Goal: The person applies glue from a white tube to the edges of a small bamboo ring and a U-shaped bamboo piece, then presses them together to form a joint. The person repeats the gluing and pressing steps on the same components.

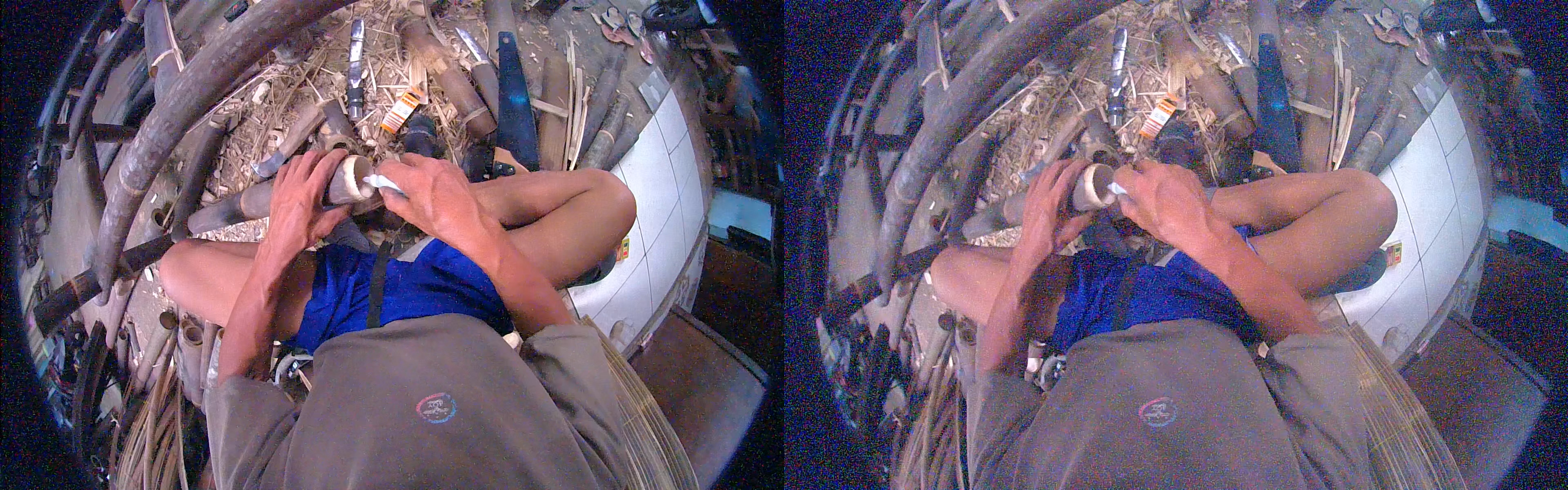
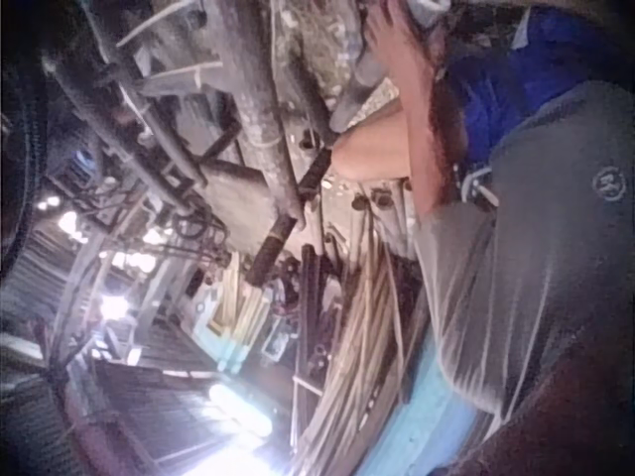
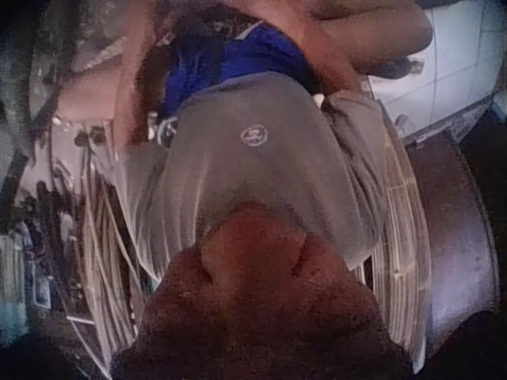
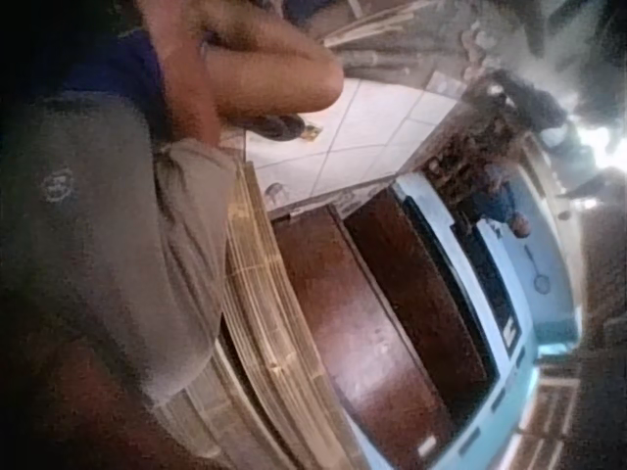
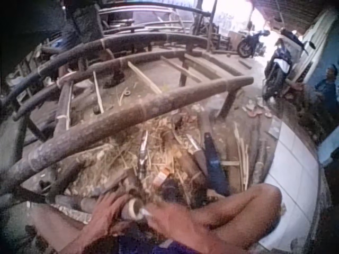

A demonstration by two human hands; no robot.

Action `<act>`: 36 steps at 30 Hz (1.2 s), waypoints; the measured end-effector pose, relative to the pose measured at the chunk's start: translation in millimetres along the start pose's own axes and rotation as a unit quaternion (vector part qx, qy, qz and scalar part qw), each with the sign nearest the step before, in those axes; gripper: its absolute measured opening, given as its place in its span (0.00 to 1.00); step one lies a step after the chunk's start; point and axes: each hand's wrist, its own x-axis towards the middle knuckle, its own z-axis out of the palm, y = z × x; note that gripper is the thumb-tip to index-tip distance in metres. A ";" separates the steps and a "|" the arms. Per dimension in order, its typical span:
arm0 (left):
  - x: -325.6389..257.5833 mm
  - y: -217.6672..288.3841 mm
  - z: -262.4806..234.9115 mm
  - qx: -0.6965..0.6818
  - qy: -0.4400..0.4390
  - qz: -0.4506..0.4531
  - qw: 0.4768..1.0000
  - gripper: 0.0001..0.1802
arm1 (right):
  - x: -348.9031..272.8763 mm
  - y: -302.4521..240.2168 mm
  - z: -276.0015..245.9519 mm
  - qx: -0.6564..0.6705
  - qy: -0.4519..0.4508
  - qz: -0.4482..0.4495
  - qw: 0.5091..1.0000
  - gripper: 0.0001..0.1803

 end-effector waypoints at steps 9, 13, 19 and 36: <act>-1.3 -0.9 -2.4 0.001 0.007 0.000 1.000 0.51 | 5.4 -5.9 2.9 -0.007 -0.011 0.002 1.000 0.14; -1.5 -1.3 -1.6 -0.006 0.003 -0.001 1.000 0.50 | -3.6 -8.2 -9.6 -0.020 0.004 0.009 1.000 0.13; 1.3 0.0 -2.5 0.001 0.000 -0.003 1.000 0.49 | 6.1 -5.0 13.8 -0.006 0.011 -0.002 1.000 0.13; 4.3 -8.2 -14.0 -0.034 -0.007 0.004 0.999 0.48 | -6.7 4.8 -31.9 0.150 0.095 0.032 0.984 0.14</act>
